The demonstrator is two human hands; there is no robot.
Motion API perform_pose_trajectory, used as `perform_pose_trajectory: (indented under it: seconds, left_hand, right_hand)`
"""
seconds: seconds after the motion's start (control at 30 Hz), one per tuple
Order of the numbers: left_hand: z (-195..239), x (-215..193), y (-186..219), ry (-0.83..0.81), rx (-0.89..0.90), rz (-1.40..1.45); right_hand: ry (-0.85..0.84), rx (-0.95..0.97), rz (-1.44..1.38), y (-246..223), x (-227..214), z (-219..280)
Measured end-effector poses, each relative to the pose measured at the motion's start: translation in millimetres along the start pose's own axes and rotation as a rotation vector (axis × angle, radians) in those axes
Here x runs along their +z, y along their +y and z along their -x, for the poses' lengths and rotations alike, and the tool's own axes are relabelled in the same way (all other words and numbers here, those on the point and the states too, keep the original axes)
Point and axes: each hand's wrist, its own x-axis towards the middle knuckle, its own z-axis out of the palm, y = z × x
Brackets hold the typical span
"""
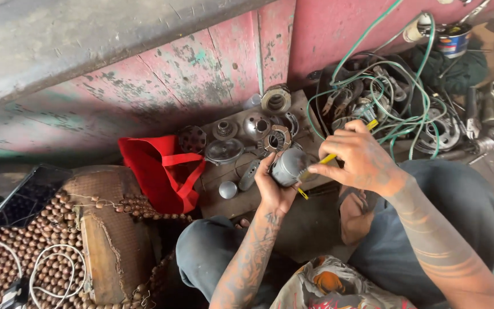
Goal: Cleaning carbon deposits from a motorcycle piston's ring grooves using a small pick tool.
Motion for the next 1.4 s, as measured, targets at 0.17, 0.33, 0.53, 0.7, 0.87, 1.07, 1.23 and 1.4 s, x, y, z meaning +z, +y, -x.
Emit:
perform_pose_trajectory:
  seconds: [0.17,0.33,0.53,0.7,0.87,1.07,1.23,1.4]
  left_hand:
    - [-1,0,-12,-0.056,-0.025,-0.088]
    - [10,5,-31,-0.08,-0.082,-0.044]
    - [23,8,-34,-0.129,-0.068,-0.015]
    - [43,11,-33,-0.037,0.119,-0.074]
    - [60,-7,-27,-0.053,0.203,-0.114]
    - [100,-18,-31,-0.01,0.307,-0.072]
    - [103,-15,-16,-0.033,0.291,-0.082]
    - [102,27,1,-0.152,0.237,-0.156]
  right_hand:
    - [0.001,0.128,0.104,7,-23,31]
    - [-0.007,0.185,0.165,4,-45,57]
    - [0.004,0.004,0.347,9,-63,43]
    - [0.043,-0.149,0.085,5,-54,19]
    - [0.003,-0.241,-0.07,-6,-54,1]
    - [-0.072,-0.402,-0.224,-29,-31,-7]
    - [0.023,-0.399,-0.137,-31,-39,-8]
    - [0.069,-0.399,0.015,-41,-74,-14]
